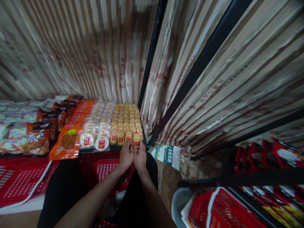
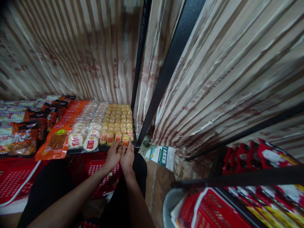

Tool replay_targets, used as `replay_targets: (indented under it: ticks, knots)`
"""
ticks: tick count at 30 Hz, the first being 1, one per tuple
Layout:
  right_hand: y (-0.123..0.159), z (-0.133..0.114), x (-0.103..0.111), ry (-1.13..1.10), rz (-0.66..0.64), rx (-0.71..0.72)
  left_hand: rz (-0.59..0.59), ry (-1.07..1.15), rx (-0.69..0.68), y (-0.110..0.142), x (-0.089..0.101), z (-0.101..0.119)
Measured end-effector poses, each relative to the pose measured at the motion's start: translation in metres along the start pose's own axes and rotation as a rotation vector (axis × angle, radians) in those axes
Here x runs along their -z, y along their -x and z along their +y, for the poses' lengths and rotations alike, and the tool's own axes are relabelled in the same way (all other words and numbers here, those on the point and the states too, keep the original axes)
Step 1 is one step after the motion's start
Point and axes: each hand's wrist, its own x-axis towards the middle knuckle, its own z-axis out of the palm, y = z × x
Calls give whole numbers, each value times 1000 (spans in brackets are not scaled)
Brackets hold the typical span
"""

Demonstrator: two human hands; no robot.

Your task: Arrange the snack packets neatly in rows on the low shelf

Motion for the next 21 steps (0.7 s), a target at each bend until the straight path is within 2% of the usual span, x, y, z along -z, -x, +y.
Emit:
replay_targets:
  ticks: [14, 21]
  knots:
    - [1, 1, -2, -77, 12, 55, 25, -27, -85, 2, 0, -5]
    - [-1, 7, -5, -72, -5, 112, -1, -40, -149, 3, 2, -7]
